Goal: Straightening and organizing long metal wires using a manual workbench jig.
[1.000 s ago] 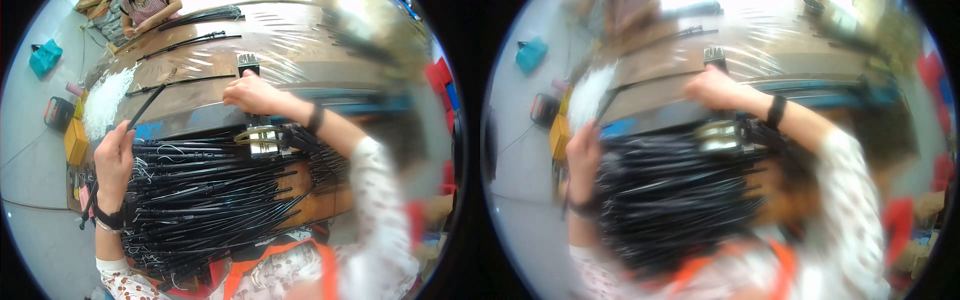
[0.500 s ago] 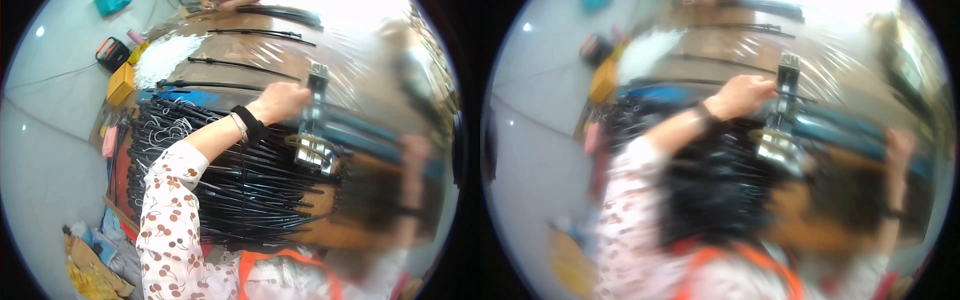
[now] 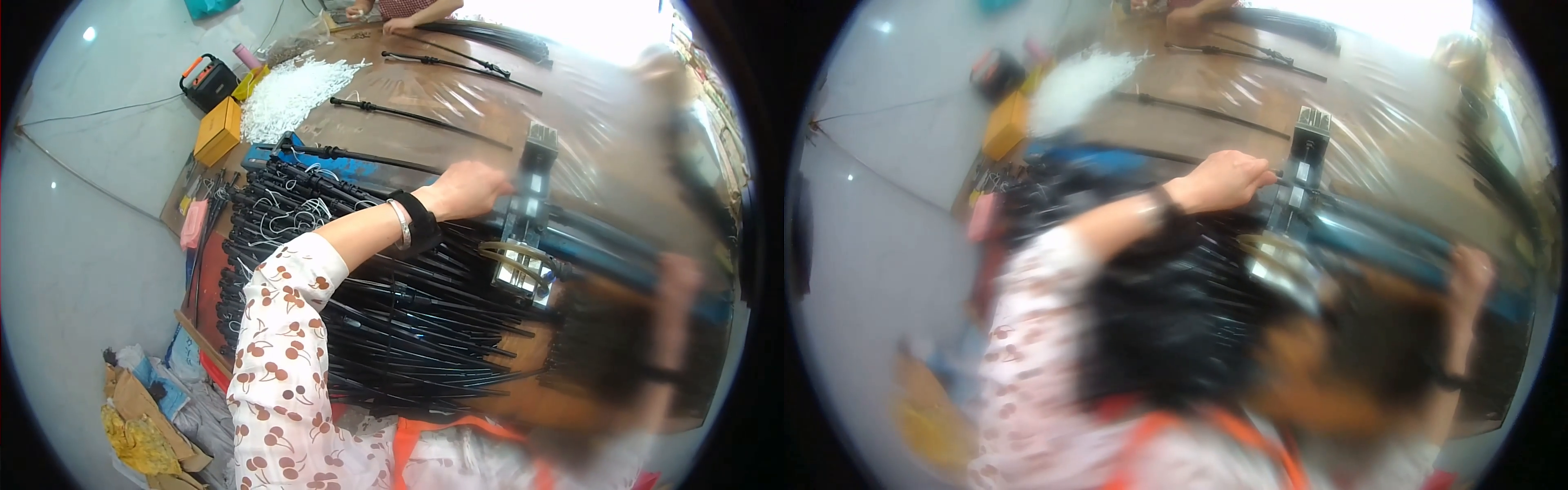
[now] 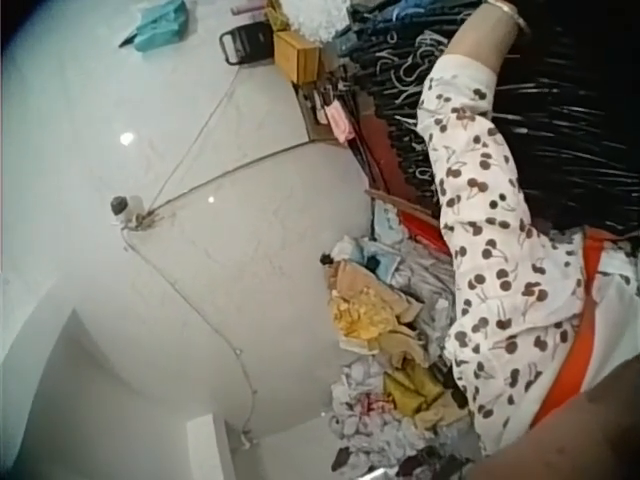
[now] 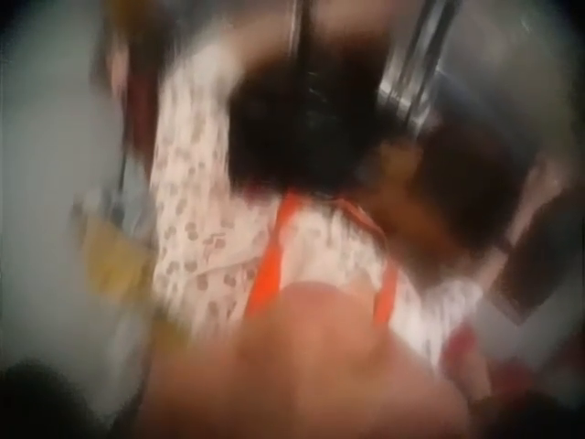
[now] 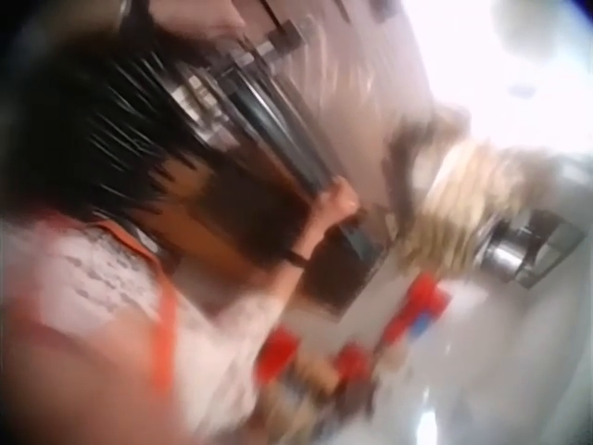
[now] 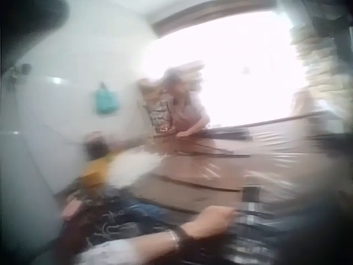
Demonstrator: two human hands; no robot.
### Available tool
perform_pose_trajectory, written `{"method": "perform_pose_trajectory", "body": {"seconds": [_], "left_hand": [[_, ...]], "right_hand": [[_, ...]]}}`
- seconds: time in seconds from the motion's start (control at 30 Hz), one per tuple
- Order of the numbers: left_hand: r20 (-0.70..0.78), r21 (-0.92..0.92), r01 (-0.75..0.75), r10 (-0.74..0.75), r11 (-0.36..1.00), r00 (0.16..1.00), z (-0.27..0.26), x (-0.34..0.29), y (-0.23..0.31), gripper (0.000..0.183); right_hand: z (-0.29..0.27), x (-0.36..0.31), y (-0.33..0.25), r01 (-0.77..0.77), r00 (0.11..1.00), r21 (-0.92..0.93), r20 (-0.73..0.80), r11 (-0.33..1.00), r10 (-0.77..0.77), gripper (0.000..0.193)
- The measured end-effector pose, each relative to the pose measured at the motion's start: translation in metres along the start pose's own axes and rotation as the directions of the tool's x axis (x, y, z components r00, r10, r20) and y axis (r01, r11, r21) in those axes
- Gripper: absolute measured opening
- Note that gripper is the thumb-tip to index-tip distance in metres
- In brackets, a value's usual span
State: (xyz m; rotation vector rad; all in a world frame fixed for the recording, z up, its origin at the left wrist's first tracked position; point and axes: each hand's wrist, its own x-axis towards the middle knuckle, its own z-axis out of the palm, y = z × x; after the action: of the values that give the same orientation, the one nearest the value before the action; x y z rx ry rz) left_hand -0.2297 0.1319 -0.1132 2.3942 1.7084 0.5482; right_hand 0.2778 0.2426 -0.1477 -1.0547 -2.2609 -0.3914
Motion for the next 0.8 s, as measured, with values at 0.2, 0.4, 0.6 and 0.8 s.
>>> {"method": "perform_pose_trajectory", "body": {"seconds": [0.2, 0.4, 0.6, 0.8], "left_hand": [[-0.115, 0.028, -0.182, 0.184, 0.983, 0.976, 0.023, 0.009, -0.013, 0.024], [-0.138, 0.121, 0.017, 0.000, 0.992, 0.990, 0.027, 0.010, -0.004, 0.021], [-0.047, 0.171, 0.059, -0.052, 0.984, 0.998, 0.041, 0.030, -0.004, 0.022], [-0.032, 0.178, 0.083, -0.079, 0.981, 0.996, 0.049, 0.028, -0.005, 0.020]], "right_hand": [[0.001, 0.003, -0.052, 0.189, 0.981, -0.165, -0.019, 0.968, -0.195, 0.022], [-0.017, 0.008, -0.152, 0.168, 0.985, 0.220, 0.012, 0.961, -0.175, 0.020], [0.007, -0.014, -0.144, 0.100, 0.990, 0.298, 0.064, 0.949, -0.124, 0.026], [0.055, -0.005, -0.162, -0.062, 0.981, 0.640, 0.179, 0.765, -0.071, 0.026]]}}
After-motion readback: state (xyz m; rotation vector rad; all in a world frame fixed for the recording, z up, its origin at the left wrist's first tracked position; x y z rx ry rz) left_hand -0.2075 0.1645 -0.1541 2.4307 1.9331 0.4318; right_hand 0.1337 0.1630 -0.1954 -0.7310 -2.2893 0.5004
